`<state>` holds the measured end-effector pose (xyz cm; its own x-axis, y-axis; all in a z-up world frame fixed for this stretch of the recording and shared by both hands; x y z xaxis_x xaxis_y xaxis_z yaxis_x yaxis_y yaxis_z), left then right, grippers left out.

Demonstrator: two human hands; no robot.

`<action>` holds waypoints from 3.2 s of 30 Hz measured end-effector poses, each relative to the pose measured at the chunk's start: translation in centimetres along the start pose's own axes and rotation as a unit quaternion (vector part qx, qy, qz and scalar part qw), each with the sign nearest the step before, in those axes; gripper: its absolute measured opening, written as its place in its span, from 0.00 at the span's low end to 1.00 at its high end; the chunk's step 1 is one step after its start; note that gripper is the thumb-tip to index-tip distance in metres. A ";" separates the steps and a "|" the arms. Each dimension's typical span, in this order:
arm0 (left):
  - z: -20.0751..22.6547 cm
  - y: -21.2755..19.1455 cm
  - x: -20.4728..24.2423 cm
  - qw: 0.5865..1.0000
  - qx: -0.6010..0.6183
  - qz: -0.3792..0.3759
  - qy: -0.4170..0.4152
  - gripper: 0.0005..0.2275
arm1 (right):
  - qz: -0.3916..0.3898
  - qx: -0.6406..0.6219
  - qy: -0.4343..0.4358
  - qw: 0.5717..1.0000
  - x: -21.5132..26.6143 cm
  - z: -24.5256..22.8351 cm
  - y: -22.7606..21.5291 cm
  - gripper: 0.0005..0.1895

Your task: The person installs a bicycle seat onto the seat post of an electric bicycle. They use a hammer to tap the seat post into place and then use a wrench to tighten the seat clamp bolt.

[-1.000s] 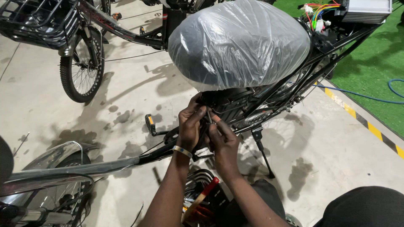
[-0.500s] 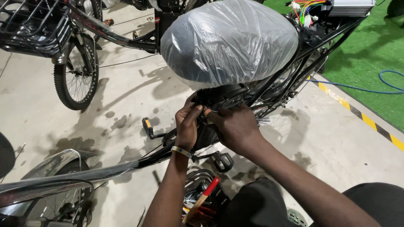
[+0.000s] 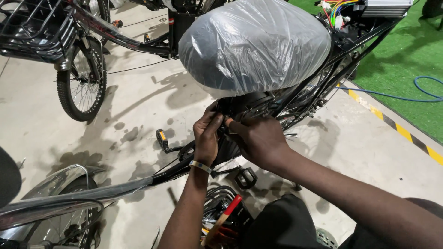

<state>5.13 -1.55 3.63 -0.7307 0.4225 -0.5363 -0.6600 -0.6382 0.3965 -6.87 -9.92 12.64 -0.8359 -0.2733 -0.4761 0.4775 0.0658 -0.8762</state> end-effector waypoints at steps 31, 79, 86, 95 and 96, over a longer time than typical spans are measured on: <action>0.6 0.2 -0.2 0.995 0.003 0.096 0.011 0.06 | 0.281 -0.841 0.240 0.394 1.2 -2.5 10.1 0.24; 0.9 1.2 0.4 1.000 -0.010 0.002 -0.018 0.10 | -0.032 -0.071 -0.073 0.994 -1.0 1.2 -1.3 0.13; -1.0 -0.3 0.4 0.999 -0.011 -0.030 -0.020 0.10 | -0.010 0.000 -0.074 0.997 -1.4 1.0 -1.0 0.12; 0.5 0.9 0.6 0.998 -0.010 -0.051 -0.035 0.09 | -0.028 -0.010 -0.029 0.999 -0.9 2.1 0.0 0.16; 0.3 0.9 0.5 0.998 -0.009 -0.051 -0.035 0.09 | -0.028 -0.010 -0.028 0.999 -0.9 2.3 -0.2 0.16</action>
<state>4.12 -1.76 3.98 -0.6704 0.5296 -0.5197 -0.7291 -0.6004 0.3286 -5.57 -11.87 13.40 -0.8444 -0.3311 -0.4211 0.4238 0.0681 -0.9032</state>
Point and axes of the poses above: each hand's wrist, its own x-axis away from the middle knuckle, its own y-axis out of the palm, z = x × y, the point moved 6 cm from there along -x, towards the middle knuckle, and after that the axes turned 7 degrees about -z, right-handed, at the moved point
